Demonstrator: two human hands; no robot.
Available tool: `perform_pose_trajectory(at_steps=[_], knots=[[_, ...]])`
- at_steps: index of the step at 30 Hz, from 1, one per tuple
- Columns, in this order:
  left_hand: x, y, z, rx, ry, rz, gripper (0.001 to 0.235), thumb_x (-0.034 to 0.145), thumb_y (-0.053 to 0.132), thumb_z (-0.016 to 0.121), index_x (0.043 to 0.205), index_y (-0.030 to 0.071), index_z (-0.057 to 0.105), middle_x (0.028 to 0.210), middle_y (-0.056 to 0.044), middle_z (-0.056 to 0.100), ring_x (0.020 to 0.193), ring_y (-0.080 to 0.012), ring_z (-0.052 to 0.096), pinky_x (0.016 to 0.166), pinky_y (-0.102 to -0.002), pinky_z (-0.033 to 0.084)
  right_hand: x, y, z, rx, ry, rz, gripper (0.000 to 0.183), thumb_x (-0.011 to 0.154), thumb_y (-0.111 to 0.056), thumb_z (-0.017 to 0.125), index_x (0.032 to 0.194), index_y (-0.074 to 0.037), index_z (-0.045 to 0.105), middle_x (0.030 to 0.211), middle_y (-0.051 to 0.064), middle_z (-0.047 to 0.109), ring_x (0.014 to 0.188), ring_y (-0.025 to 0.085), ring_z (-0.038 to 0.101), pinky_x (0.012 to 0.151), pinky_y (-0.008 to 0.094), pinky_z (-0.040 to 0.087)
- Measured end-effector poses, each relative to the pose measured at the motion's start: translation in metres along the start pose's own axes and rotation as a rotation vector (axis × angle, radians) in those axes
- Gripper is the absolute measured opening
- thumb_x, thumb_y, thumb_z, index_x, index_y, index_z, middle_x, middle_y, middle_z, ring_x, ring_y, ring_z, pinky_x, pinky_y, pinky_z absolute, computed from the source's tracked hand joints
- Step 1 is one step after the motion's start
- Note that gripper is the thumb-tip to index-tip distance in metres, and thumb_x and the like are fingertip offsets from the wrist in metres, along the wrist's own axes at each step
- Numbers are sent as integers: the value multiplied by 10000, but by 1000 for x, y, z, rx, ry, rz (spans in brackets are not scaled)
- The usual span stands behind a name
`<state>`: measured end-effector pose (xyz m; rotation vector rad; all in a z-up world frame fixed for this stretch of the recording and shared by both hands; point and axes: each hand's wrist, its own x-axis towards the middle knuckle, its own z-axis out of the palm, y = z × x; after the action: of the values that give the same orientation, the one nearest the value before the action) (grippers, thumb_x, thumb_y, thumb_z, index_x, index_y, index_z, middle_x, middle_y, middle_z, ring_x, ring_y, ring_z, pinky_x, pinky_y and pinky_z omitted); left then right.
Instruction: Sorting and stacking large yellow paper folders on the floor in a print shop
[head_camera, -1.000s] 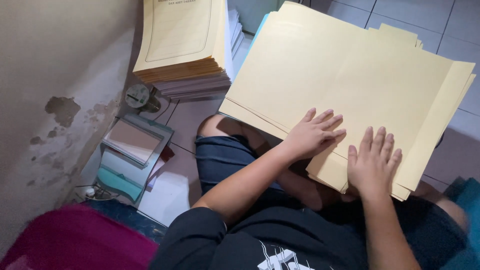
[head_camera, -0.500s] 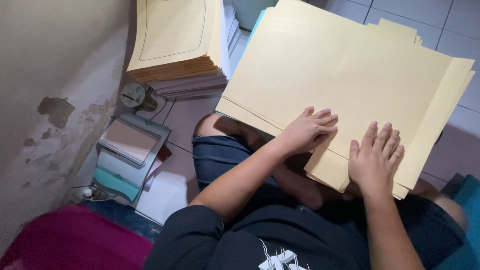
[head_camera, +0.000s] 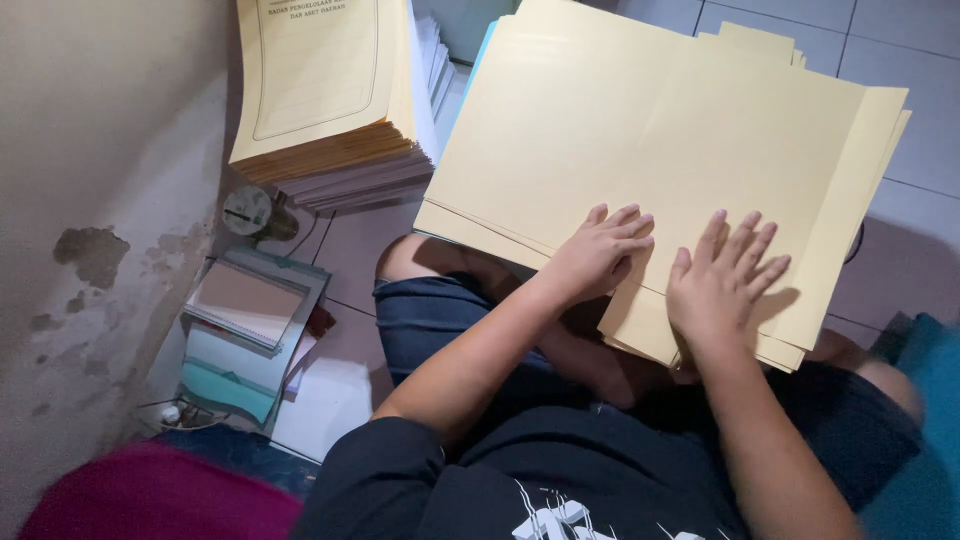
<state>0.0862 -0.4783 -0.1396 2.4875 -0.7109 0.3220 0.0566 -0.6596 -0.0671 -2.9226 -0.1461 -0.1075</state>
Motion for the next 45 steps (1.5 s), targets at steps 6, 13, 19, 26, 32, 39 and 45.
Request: perform_pose_trajectory(at_steps=[6, 13, 19, 26, 32, 39, 45], knots=[[-3, -1, -2, -20, 28, -14, 419, 847, 179, 669, 1256, 237, 741, 1478, -15, 627, 1456, -248, 507, 1162, -532, 395, 5, -23, -7, 8, -88, -32, 643, 1100, -387, 289, 1672, -95, 254, 1733, 290, 71, 1610, 442, -26, 1231, 660, -109], [2, 20, -46, -49, -31, 65, 609, 792, 535, 830, 1194, 100, 685, 1478, -102, 575, 1428, -347, 469, 1121, -570, 347, 14, 1, -6, 8, -87, 148, 709, 1055, -386, 316, 1679, -89, 159, 1709, 269, -53, 1568, 396, -141, 1205, 638, -133], [6, 15, -39, 72, -194, 58, 780, 790, 581, 840, 1368, 100, 634, 1559, -119, 486, 1479, -332, 401, 1161, -632, 339, 11, -26, -26, 12, -149, 46, 667, 1062, -381, 256, 1665, -116, 153, 1715, 258, -1, 1578, 400, -81, 1215, 622, -111], [-4, 55, 12, 499, -3, 19, 487, 956, 215, 520, 1340, -70, 611, 1439, -264, 551, 1341, -401, 565, 959, -596, 540, 19, 7, -4, 49, -37, 137, 692, 1064, -367, 293, 1673, -51, 207, 1712, 297, 5, 1566, 389, -128, 1192, 641, -146], [-11, 65, 38, 705, -72, 43, 495, 962, 68, 470, 1408, -146, 494, 1503, -333, 477, 1386, -470, 533, 1009, -608, 556, 7, 16, -10, 40, 3, 35, 687, 1065, -343, 321, 1651, 7, 244, 1691, 357, 97, 1564, 452, -51, 1191, 678, -84], [-1, 66, 37, 593, -97, 60, 496, 940, 90, 518, 1388, -122, 494, 1387, -358, 541, 1312, -522, 563, 990, -640, 530, 8, 12, 22, 7, 3, -2, 673, 1087, -415, 326, 1671, -85, 273, 1717, 332, 95, 1588, 475, -36, 1202, 692, -119], [-4, 42, 21, 582, -115, 140, 483, 965, 89, 522, 1418, -76, 522, 1489, -248, 546, 1352, -387, 580, 974, -476, 551, 10, 7, -24, 13, -144, 106, 673, 1061, -406, 232, 1671, -135, 148, 1713, 272, -6, 1576, 411, -101, 1206, 618, -142]])
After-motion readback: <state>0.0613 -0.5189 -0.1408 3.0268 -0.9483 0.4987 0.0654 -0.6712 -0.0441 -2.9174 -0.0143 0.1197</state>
